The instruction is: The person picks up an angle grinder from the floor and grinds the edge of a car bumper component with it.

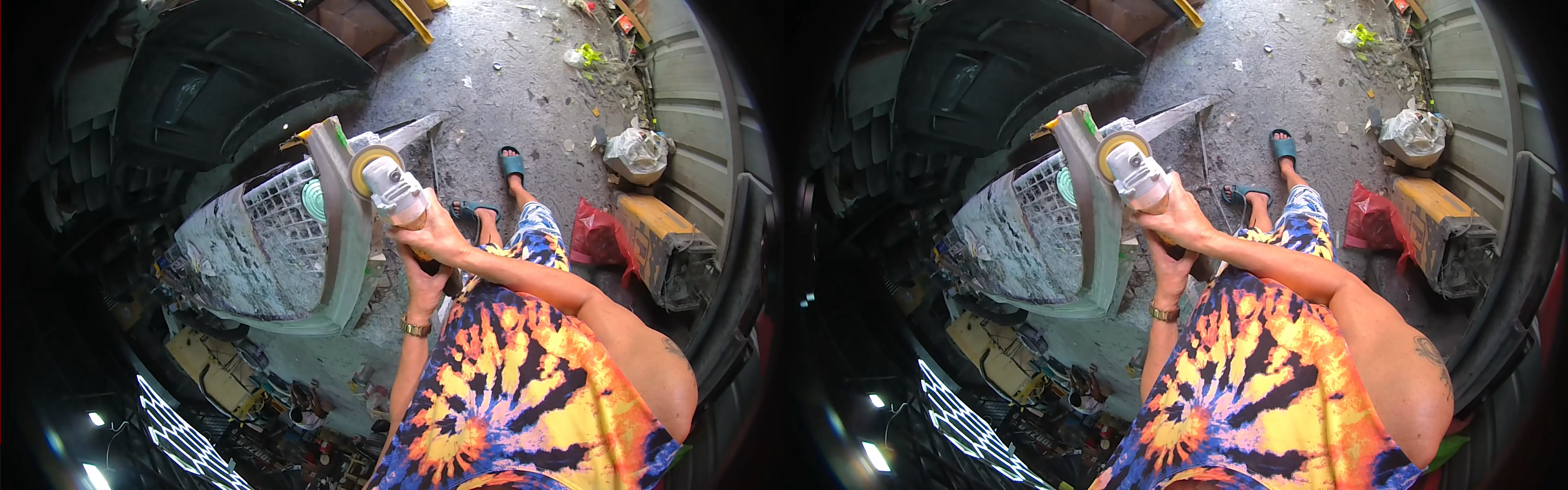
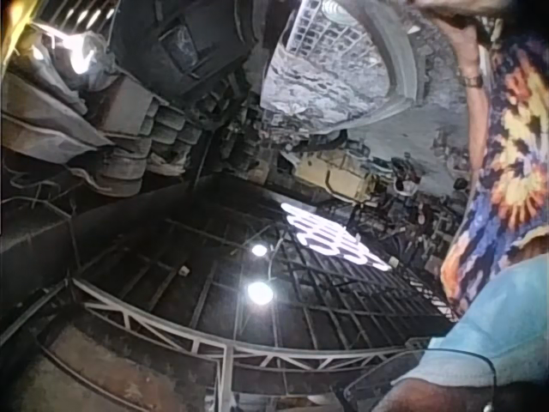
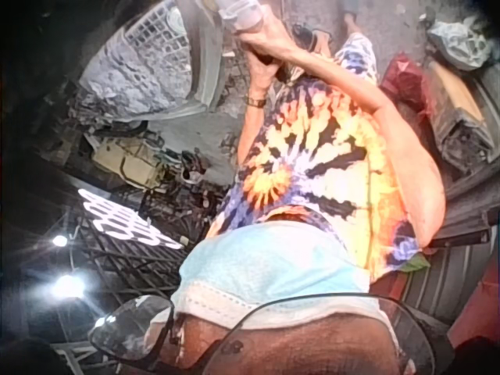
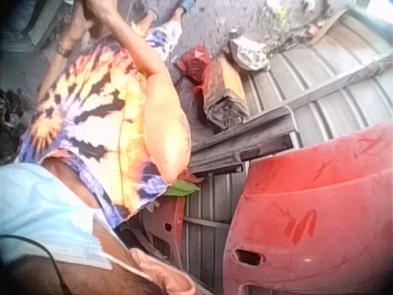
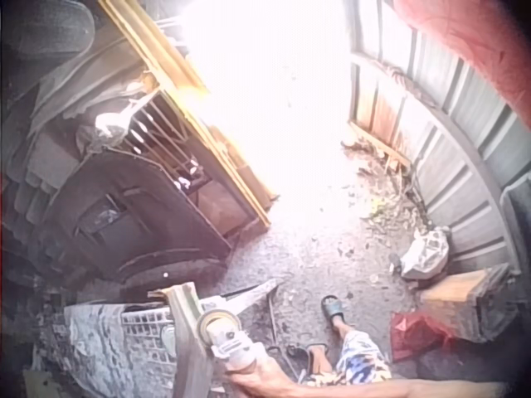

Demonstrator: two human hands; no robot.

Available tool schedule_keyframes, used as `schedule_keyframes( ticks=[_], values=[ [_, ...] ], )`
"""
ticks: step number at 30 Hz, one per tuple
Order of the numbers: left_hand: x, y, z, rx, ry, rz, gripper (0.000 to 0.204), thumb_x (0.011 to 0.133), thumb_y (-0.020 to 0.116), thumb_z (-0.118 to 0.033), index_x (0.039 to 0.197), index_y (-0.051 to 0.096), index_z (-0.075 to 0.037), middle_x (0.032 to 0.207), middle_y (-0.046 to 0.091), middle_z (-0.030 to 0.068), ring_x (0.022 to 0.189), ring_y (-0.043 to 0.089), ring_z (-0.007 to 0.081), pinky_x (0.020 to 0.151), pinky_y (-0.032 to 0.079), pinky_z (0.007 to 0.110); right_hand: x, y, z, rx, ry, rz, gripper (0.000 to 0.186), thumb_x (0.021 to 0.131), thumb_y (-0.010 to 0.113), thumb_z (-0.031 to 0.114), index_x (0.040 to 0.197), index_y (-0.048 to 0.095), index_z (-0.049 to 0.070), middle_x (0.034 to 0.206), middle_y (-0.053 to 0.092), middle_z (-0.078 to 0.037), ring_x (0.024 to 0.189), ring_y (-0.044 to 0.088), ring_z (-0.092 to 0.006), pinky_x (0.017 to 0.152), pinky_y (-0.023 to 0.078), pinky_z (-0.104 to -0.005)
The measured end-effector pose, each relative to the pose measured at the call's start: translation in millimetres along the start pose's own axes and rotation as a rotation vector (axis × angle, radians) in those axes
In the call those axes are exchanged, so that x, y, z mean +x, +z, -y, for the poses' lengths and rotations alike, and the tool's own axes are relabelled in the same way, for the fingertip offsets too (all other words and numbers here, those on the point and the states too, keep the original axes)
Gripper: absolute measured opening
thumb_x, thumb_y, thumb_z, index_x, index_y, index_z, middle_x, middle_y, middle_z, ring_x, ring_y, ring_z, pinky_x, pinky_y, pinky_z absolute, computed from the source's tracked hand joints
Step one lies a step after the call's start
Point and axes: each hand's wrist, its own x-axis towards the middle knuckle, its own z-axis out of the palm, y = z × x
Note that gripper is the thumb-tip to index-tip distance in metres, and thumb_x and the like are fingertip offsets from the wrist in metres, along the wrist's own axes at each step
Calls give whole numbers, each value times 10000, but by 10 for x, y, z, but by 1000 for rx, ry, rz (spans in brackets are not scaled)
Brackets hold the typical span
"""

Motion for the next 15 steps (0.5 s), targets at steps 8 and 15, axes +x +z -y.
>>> schedule_keyframes(
  ticks=[8,15],
  values=[
    [61,14,-27,-14,-8,31,1018,719,816,-113,1484,146,-63,1443,313,106,1327,333,226,1106,285,368,21,-40,68,9,7,-20,690,684,830,311,1091,374,-8,1032,616,-235,1016,637,-339,860,496,-415],
    [45,11,0,-62,-27,7,1010,720,812,-103,1485,153,-66,1440,319,106,1319,345,222,1100,294,365,33,-45,124,24,72,36,629,713,826,237,1128,423,-11,1067,554,-132,1040,549,-187,910,457,-344]
  ],
)
